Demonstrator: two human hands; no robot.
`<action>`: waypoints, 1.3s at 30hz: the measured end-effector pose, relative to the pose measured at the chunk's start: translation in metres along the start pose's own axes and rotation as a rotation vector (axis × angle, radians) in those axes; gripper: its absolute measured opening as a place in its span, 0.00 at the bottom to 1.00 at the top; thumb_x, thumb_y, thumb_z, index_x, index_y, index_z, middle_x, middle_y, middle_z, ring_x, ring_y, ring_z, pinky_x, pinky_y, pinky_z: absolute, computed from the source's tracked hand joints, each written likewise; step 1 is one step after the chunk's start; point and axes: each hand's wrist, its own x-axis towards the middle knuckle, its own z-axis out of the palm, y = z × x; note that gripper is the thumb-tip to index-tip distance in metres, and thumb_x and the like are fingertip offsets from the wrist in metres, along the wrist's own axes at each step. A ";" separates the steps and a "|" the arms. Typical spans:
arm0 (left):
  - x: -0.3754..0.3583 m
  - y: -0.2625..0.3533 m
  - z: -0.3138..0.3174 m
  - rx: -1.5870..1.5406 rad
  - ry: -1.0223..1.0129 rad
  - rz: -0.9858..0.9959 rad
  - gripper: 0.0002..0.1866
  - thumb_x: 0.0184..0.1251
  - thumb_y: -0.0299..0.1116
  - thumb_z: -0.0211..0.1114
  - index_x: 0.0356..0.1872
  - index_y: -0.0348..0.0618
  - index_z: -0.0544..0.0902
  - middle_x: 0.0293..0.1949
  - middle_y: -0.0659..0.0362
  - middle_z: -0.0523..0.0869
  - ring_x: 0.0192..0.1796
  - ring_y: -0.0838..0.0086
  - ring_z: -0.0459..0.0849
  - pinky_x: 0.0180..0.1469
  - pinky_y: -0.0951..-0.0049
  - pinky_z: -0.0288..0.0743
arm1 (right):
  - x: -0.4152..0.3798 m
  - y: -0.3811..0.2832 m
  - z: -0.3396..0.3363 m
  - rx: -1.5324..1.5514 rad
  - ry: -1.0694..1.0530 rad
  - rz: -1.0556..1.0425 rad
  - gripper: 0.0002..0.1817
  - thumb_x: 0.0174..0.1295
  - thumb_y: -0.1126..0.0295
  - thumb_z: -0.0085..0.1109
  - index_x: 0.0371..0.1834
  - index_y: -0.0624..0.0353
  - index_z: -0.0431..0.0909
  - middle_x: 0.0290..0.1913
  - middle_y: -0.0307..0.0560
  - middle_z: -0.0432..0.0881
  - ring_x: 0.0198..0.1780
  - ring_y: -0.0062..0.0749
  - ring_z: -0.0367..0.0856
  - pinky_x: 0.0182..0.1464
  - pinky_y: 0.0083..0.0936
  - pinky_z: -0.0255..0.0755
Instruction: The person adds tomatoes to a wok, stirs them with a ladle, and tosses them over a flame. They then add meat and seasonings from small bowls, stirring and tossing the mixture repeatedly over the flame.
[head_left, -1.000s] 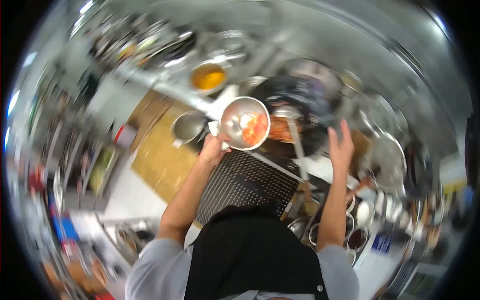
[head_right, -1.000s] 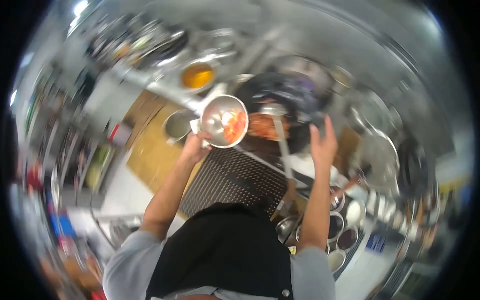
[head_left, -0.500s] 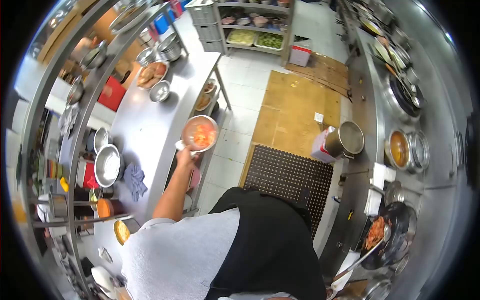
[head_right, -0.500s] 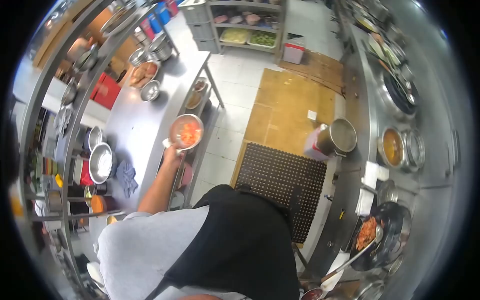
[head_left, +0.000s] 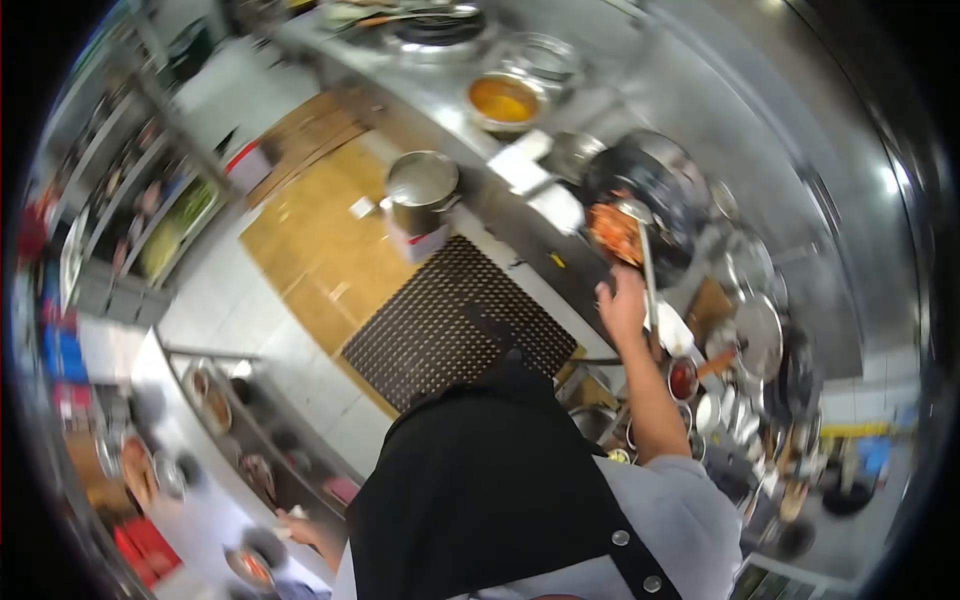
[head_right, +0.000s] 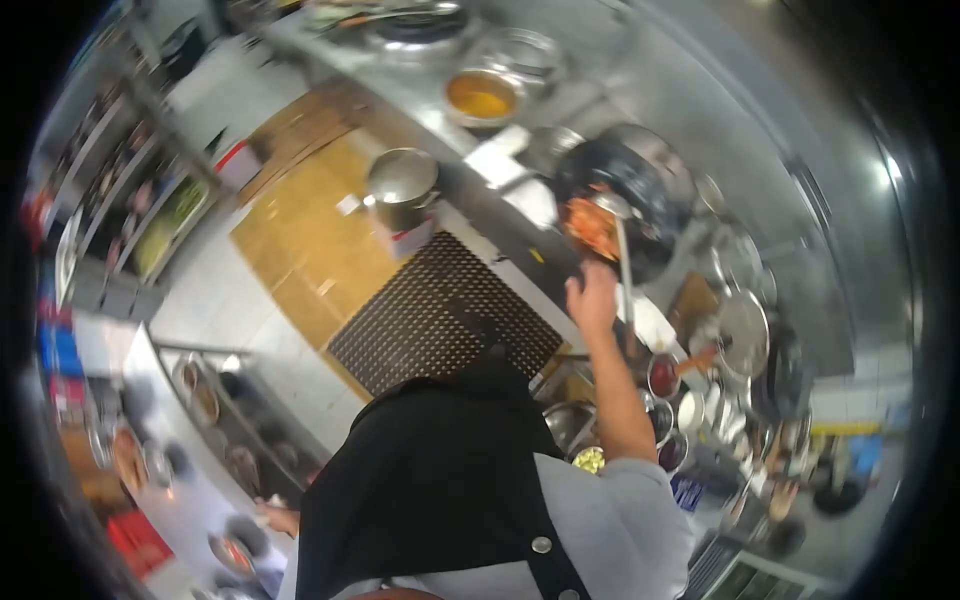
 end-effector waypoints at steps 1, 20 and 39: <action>0.017 -0.040 0.027 0.169 -0.219 0.147 0.25 0.59 0.45 0.76 0.48 0.32 0.84 0.42 0.50 0.87 0.34 0.60 0.86 0.34 0.62 0.83 | 0.011 0.033 -0.016 -0.210 0.033 0.053 0.31 0.57 0.63 0.70 0.63 0.63 0.75 0.61 0.64 0.77 0.63 0.57 0.74 0.66 0.45 0.68; -0.709 0.021 0.368 0.673 -2.163 -0.266 0.30 0.76 0.66 0.52 0.51 0.46 0.80 0.33 0.57 0.86 0.28 0.66 0.86 0.30 0.67 0.81 | -0.016 0.186 -0.076 0.707 -0.366 0.809 0.32 0.66 0.71 0.61 0.75 0.58 0.66 0.36 0.51 0.84 0.30 0.37 0.82 0.35 0.33 0.80; -0.964 0.016 0.488 0.641 -2.116 -0.159 0.10 0.65 0.35 0.65 0.38 0.38 0.79 0.27 0.55 0.83 0.18 0.70 0.79 0.17 0.73 0.69 | 0.115 0.223 -0.043 0.921 -0.181 0.937 0.35 0.69 0.75 0.59 0.81 0.50 0.62 0.21 0.32 0.70 0.18 0.17 0.68 0.21 0.21 0.64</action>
